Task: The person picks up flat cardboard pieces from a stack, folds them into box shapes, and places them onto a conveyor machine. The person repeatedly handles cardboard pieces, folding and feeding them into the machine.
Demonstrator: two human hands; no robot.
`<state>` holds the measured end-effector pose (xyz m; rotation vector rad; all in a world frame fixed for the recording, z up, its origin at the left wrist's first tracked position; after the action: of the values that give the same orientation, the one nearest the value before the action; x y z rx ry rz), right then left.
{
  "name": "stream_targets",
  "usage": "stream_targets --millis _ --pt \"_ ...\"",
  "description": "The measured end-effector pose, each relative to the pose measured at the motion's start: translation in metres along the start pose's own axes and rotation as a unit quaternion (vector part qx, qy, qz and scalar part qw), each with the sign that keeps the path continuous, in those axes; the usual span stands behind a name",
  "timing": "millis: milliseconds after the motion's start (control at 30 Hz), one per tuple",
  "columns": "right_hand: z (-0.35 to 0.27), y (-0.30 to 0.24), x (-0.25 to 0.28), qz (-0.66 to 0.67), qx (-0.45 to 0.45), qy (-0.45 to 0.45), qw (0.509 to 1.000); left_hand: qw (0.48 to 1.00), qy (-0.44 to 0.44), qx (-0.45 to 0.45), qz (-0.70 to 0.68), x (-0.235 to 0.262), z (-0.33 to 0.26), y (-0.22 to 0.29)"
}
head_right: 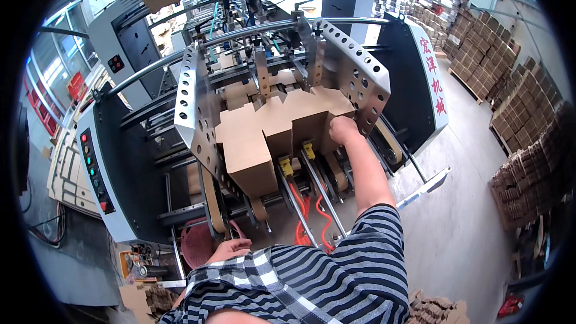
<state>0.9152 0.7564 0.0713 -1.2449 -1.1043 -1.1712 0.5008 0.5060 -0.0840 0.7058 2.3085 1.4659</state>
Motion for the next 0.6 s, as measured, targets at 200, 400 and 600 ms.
stream_targets --millis 200,400,600 --pt "0.002 0.002 -0.007 0.002 0.021 -0.034 0.999 1.0 0.009 0.0 0.022 0.0 0.001 0.0" --pt "0.006 0.005 -0.011 -0.018 0.011 -0.063 0.998 0.999 0.009 0.008 0.042 -0.002 0.002 -0.002" --pt "0.002 -0.001 -0.002 -0.053 0.009 -0.079 0.995 0.993 0.003 0.037 0.113 -0.01 0.003 0.006"
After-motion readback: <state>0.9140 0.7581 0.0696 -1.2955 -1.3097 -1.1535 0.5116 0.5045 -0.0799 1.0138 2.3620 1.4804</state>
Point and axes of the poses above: each hand's wrist, its own z-axis towards the middle knuckle, its own x-axis out of the back of the hand, y = z × x, the point moved 8 cm from there along z, towards the middle knuckle
